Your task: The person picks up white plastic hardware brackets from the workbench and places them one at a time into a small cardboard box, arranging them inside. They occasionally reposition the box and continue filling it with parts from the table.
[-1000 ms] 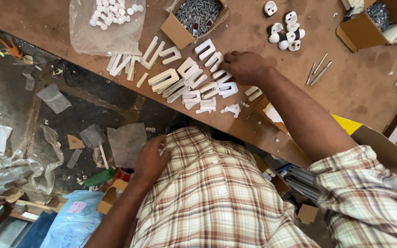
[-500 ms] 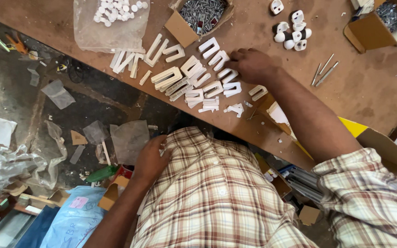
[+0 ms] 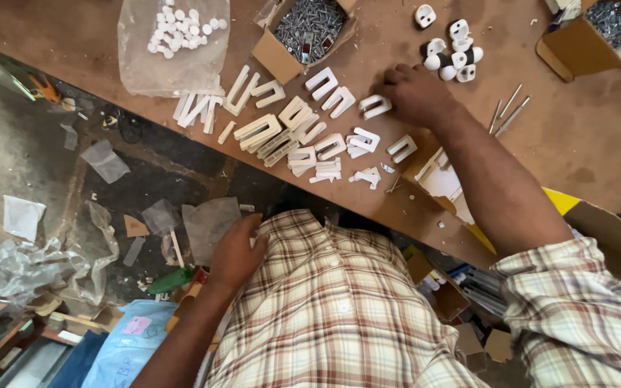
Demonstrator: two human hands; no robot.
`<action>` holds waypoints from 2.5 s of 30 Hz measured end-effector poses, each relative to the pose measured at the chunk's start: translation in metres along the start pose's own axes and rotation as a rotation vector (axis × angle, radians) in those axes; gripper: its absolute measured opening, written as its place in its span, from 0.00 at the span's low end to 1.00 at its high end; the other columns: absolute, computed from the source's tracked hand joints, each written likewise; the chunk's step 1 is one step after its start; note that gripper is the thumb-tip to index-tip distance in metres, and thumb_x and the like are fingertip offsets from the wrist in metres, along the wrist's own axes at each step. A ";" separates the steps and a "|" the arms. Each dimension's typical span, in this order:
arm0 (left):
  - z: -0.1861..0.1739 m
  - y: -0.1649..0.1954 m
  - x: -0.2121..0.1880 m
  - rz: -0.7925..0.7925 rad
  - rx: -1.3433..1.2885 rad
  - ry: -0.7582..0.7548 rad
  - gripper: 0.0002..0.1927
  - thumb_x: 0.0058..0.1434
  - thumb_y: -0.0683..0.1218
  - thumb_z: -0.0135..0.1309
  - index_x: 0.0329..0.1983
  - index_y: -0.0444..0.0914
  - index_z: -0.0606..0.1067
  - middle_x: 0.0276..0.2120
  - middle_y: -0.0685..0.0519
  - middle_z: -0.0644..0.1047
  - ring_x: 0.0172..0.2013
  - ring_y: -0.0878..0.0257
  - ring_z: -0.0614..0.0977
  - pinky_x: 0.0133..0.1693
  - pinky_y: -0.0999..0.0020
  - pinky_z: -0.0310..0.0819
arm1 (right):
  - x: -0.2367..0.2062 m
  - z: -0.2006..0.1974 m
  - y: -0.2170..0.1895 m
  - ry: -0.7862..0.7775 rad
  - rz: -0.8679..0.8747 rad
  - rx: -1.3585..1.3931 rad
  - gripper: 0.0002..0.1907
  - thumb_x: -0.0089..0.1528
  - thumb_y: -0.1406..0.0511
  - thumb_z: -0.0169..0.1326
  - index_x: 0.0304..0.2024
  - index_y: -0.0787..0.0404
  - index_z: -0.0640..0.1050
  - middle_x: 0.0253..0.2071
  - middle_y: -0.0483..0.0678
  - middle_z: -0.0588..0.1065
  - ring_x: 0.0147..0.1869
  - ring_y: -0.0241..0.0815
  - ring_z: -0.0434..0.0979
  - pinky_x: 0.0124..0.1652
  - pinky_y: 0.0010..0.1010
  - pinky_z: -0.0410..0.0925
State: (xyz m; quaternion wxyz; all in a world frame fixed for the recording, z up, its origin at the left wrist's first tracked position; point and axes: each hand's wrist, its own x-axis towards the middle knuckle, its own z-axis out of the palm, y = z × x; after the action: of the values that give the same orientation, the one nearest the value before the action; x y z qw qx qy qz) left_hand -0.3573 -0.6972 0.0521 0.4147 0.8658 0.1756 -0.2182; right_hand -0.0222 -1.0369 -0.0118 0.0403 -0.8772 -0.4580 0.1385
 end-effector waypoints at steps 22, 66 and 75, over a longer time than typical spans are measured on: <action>0.043 0.154 0.149 -0.093 -1.208 -0.846 0.33 0.76 0.61 0.36 0.66 0.27 0.67 0.59 0.38 0.76 0.58 0.48 0.80 0.60 0.53 0.76 | -0.070 -0.154 -0.080 0.156 -0.217 -0.079 0.23 0.51 0.62 0.67 0.50 0.51 0.81 0.51 0.45 0.76 0.61 0.46 0.73 0.58 0.46 0.66; 0.148 0.219 0.094 -0.109 -1.132 -1.648 0.50 0.70 0.48 0.56 0.84 0.44 0.36 0.57 0.48 0.71 0.53 0.57 0.75 0.56 0.56 0.71 | -0.267 -0.051 -0.154 0.384 0.846 1.769 0.19 0.58 0.70 0.64 0.52 0.65 0.78 0.45 0.48 0.81 0.49 0.37 0.81 0.50 0.31 0.74; 0.146 0.237 0.112 -0.130 -0.769 -1.164 0.42 0.67 0.53 0.51 0.79 0.40 0.47 0.58 0.51 0.75 0.57 0.57 0.78 0.59 0.58 0.73 | -0.276 -0.046 -0.115 0.667 0.992 1.529 0.20 0.59 0.71 0.64 0.54 0.65 0.76 0.48 0.48 0.79 0.51 0.37 0.80 0.52 0.30 0.74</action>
State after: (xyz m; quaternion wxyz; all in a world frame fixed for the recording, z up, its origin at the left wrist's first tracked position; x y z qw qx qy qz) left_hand -0.1814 -0.9406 0.0632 0.7044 0.3876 0.0412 -0.5931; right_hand -0.2495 -1.1927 0.1122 0.6645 -0.7017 0.2127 0.1441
